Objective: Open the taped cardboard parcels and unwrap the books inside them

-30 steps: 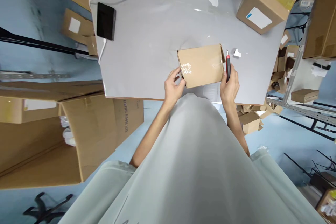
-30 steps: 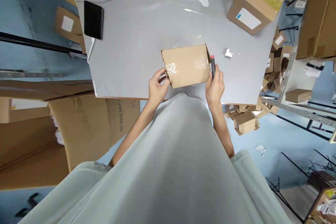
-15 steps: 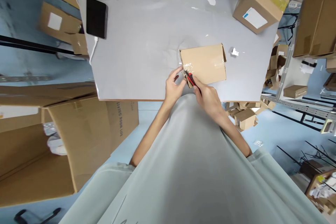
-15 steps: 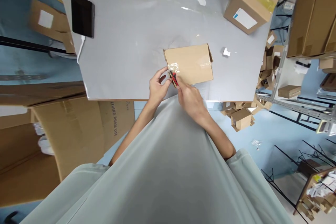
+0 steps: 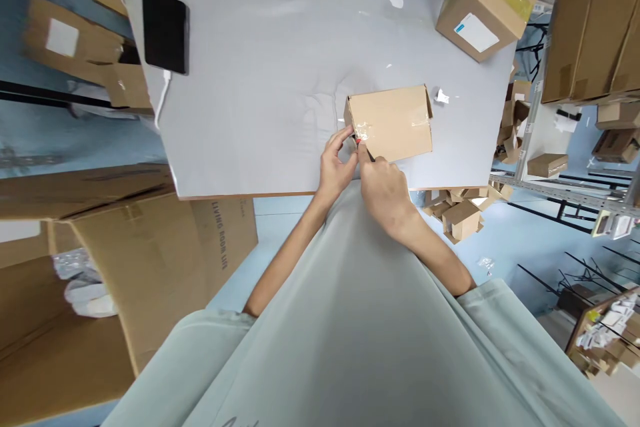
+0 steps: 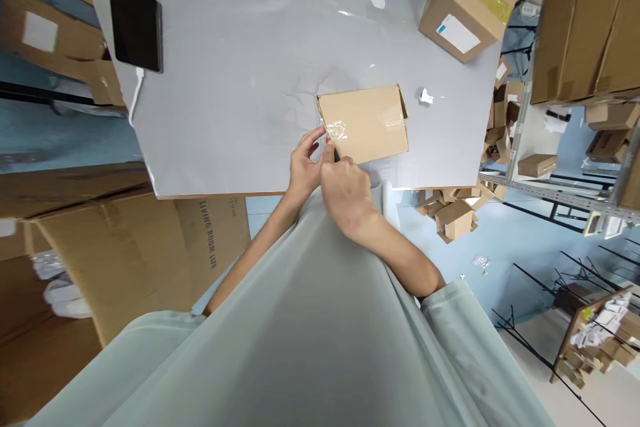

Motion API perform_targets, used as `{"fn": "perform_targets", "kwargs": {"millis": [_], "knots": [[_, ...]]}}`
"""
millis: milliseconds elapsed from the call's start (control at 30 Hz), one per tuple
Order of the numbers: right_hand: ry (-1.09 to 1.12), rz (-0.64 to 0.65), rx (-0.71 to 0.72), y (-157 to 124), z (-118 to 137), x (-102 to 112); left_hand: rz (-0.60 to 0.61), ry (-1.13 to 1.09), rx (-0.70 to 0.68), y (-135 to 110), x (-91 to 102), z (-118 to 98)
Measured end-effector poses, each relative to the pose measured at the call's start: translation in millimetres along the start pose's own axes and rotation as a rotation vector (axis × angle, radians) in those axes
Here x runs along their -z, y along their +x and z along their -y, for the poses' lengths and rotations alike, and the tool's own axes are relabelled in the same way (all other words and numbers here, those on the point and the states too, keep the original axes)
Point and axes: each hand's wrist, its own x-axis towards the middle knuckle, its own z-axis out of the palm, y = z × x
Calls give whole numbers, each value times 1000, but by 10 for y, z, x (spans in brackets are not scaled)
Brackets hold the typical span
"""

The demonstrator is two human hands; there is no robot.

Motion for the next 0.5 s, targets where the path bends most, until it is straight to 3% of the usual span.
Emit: {"fn": "perform_targets", "kwargs": {"millis": [500], "knots": [[50,28,-20,-101,8,-13,21,-91,13,-28,-74,72]]}}
